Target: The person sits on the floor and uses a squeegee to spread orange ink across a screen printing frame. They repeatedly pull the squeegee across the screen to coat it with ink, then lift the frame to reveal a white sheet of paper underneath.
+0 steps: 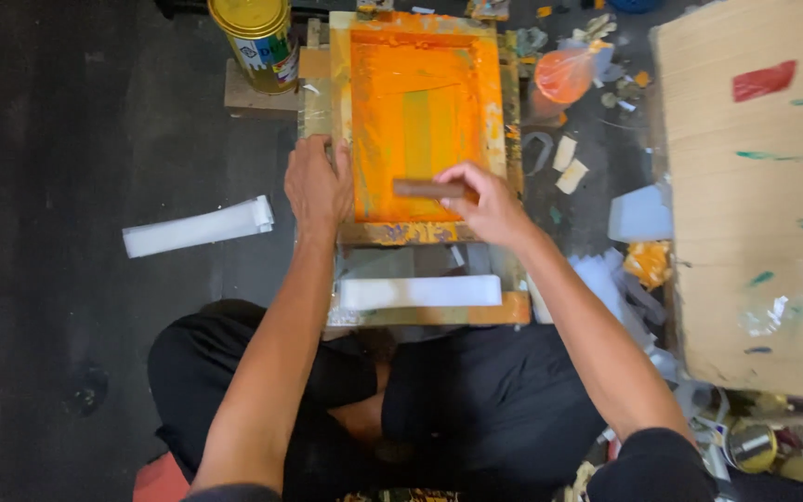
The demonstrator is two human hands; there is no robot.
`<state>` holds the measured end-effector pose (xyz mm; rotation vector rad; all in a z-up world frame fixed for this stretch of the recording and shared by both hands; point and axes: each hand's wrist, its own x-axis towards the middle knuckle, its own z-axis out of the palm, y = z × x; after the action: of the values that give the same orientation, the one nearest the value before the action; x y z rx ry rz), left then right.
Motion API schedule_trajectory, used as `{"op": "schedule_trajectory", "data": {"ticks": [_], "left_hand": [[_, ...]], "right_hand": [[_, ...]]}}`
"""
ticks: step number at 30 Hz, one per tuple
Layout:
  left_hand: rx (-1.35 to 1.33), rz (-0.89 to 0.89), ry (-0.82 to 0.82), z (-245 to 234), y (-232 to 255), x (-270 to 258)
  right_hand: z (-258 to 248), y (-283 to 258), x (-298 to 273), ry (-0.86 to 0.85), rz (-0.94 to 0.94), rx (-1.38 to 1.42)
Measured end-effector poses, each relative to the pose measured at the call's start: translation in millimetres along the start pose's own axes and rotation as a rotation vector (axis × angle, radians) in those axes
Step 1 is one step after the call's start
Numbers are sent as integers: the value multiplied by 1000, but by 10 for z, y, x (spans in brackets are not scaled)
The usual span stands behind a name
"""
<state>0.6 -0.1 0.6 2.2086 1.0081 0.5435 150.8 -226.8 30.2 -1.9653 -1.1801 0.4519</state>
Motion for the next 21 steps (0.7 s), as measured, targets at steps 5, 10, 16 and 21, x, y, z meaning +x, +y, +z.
{"op": "schedule_trajectory", "data": {"ticks": [5, 10, 16, 21], "left_hand": [[-11, 15, 40, 18, 2, -85], [37, 22, 30, -27, 47, -103], [24, 2, 9, 23, 0, -48], [90, -54, -59, 5, 36, 77]], "right_hand": [[-160, -190, -280, -96, 100, 133], [-219, -119, -63, -182, 213, 214], [-273, 79, 481, -227, 219, 185], [-210, 720, 1268, 8, -10, 146]]}}
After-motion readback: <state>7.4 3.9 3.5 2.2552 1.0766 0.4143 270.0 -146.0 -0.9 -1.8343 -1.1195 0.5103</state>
